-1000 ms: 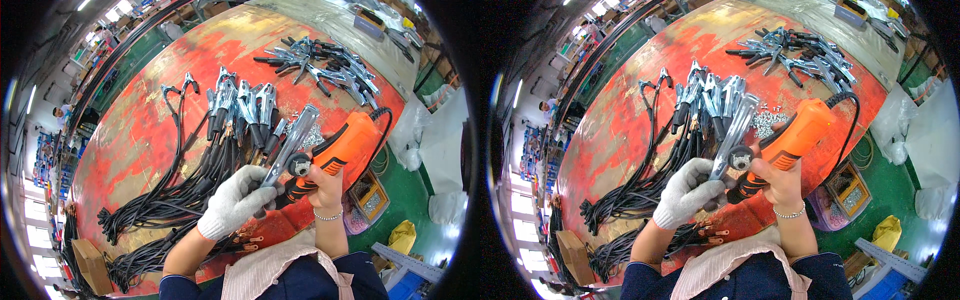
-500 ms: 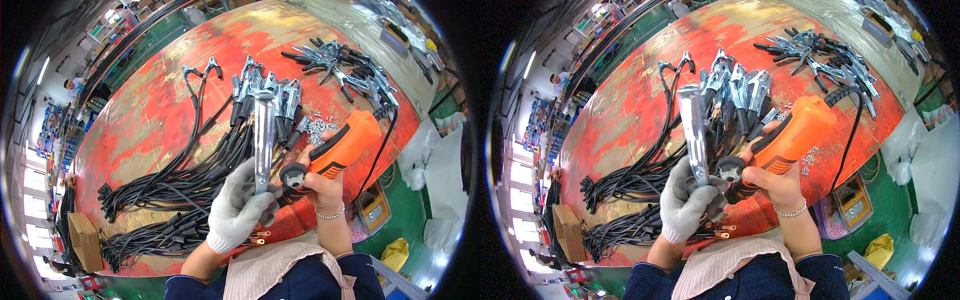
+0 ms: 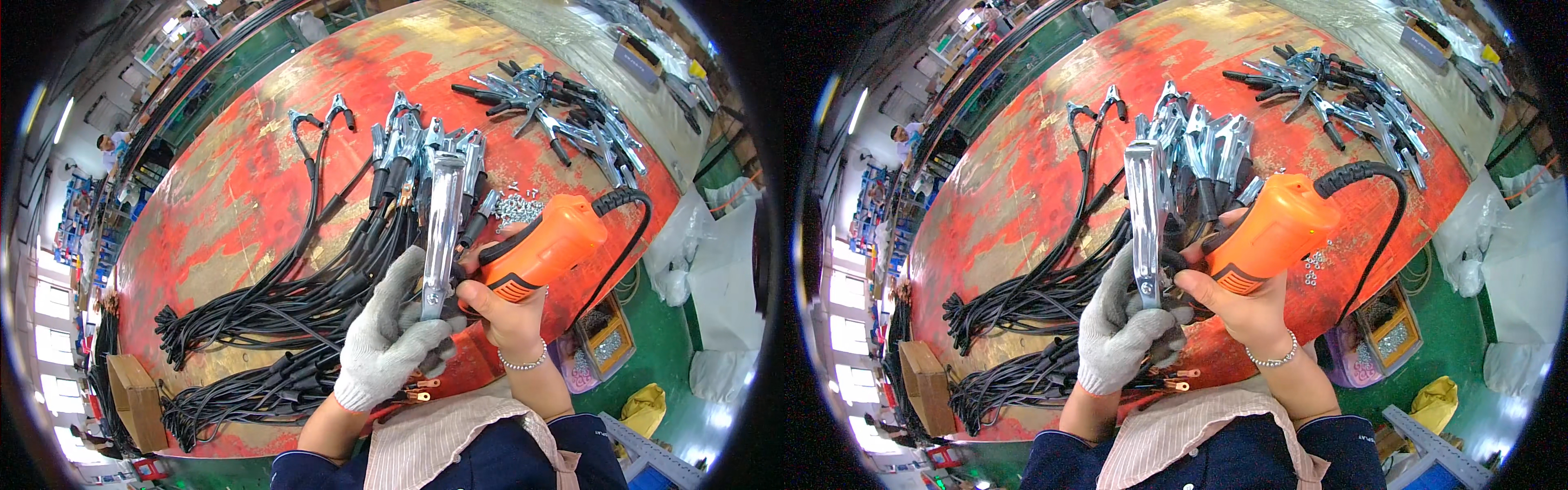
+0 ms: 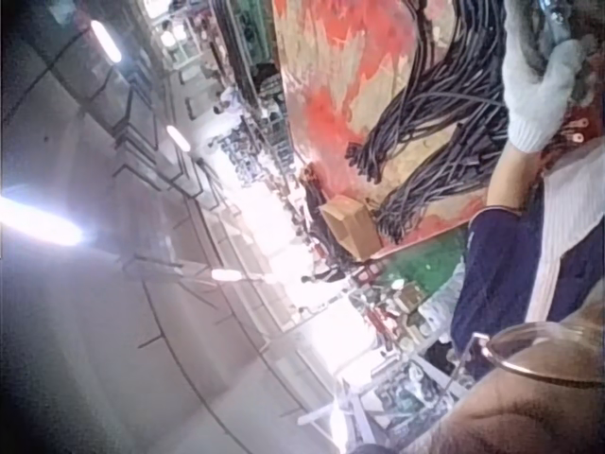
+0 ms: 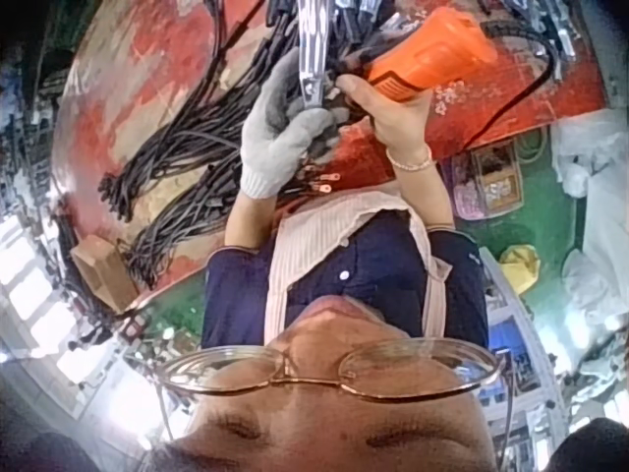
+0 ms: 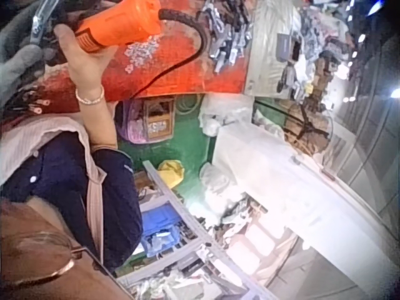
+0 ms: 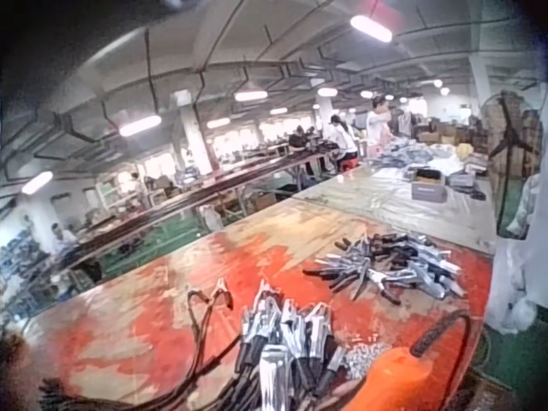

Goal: Assembling battery clamps by using an electric screwdriver to attach cables to metal clips.

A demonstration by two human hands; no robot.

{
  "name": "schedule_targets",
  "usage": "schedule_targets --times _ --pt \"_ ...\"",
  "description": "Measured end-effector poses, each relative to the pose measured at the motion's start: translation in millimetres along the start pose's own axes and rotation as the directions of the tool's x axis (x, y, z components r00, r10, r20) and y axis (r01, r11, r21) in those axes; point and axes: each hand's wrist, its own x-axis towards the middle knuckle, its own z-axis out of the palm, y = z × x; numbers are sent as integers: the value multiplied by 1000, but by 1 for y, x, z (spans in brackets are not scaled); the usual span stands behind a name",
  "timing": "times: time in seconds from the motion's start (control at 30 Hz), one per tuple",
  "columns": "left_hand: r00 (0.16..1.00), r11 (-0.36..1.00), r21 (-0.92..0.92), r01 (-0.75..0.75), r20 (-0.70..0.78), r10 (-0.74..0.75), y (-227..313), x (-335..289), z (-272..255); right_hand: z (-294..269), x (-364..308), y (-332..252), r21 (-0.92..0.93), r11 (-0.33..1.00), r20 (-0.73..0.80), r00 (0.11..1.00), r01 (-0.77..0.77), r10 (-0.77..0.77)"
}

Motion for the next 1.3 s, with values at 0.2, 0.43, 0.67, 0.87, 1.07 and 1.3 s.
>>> schedule_targets --times 0.2,0.43,0.67,0.87,1.07,1.3 --pt "996 1000 10 16 91 -17 -5 1 -4 -1 1 1 17 1000 37 999 -11 11" --pt "972 992 -80 98 220 -78 -4 10 -8 -2 1 1 103 992 87 995 -67 58" --pt "935 945 -254 204 336 -111 -4 21 -21 3 0 4 -30 999 63 998 18 -16" --pt "911 948 -207 244 383 -151 -1 23 -19 -3 -3 -2 -174 974 42 990 143 -138" --pt "913 944 -222 246 381 -148 -6 27 -19 3 7 -8 -192 980 65 997 44 -32" --pt "920 892 -353 283 361 -150 -9 29 -22 5 13 -2 -139 989 87 995 -46 58"
